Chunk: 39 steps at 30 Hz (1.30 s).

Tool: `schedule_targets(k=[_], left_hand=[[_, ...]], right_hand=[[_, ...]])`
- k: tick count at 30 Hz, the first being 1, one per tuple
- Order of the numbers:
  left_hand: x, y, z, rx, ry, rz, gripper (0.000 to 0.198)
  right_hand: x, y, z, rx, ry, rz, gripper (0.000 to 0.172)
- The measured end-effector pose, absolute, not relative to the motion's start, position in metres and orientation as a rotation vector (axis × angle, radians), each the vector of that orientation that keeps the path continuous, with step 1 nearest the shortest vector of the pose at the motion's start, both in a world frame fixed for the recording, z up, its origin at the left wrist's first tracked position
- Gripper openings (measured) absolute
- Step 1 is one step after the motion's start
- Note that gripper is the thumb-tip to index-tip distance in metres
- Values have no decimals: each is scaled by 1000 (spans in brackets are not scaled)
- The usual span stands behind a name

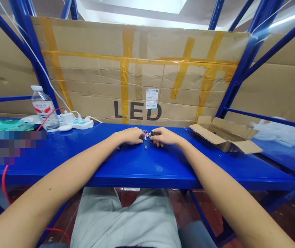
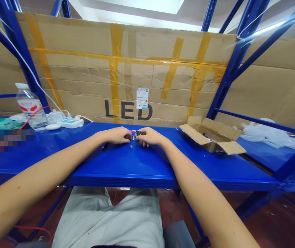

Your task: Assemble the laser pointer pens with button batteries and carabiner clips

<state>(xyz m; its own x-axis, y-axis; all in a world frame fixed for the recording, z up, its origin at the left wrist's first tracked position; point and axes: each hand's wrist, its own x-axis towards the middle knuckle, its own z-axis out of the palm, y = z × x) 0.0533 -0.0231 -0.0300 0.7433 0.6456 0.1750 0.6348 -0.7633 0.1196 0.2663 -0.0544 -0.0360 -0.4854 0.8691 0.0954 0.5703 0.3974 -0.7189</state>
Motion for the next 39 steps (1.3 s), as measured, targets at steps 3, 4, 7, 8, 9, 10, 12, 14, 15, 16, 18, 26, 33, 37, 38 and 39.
schedule_targets(k=[3, 4, 7, 8, 9, 10, 12, 14, 15, 16, 18, 26, 33, 37, 38, 39], left_hand=[[55, -24, -29, 2884, 1048, 284, 7], [56, -24, -29, 2881, 1054, 273, 6], [57, -24, -28, 2871, 1119, 226, 5], [57, -25, -28, 2874, 1144, 209, 5], [57, -25, -28, 2881, 1165, 193, 5], [57, -25, -28, 2891, 1180, 183, 5], [57, -26, -29, 2910, 1197, 179, 9], [58, -26, -29, 2923, 1178, 204, 11], [58, -26, -29, 2928, 1155, 244, 10], [58, -26, -28, 2932, 1127, 311, 9], [60, -27, -27, 2928, 1063, 514, 11], [70, -32, -28, 2996, 795, 801, 17], [74, -36, -33, 2991, 827, 969, 17], [73, -35, -30, 3001, 755, 970, 18], [72, -35, -29, 3007, 730, 926, 19], [71, -35, -28, 3008, 708, 881, 20]], right_hand=[[265, -56, -35, -1248, -2239, 890, 13], [265, -56, -34, -1249, -2257, 883, 14], [266, -58, -31, -1231, -2231, 806, 16], [267, -58, -31, -1224, -2211, 785, 15], [268, -57, -31, -1219, -2206, 776, 15], [268, -56, -32, -1214, -2219, 779, 13], [269, -53, -35, -1199, -2278, 815, 10], [269, -51, -38, -1186, -2318, 833, 9], [269, -50, -39, -1180, -2326, 836, 8], [269, -50, -40, -1175, -2325, 838, 8], [269, -49, -42, -1172, -2320, 847, 9], [269, -47, -43, -1152, -2311, 829, 10], [267, -51, -39, -1189, -2264, 840, 5], [266, -50, -40, -1193, -2292, 841, 8], [266, -50, -40, -1190, -2295, 837, 9], [266, -51, -40, -1183, -2293, 833, 10]])
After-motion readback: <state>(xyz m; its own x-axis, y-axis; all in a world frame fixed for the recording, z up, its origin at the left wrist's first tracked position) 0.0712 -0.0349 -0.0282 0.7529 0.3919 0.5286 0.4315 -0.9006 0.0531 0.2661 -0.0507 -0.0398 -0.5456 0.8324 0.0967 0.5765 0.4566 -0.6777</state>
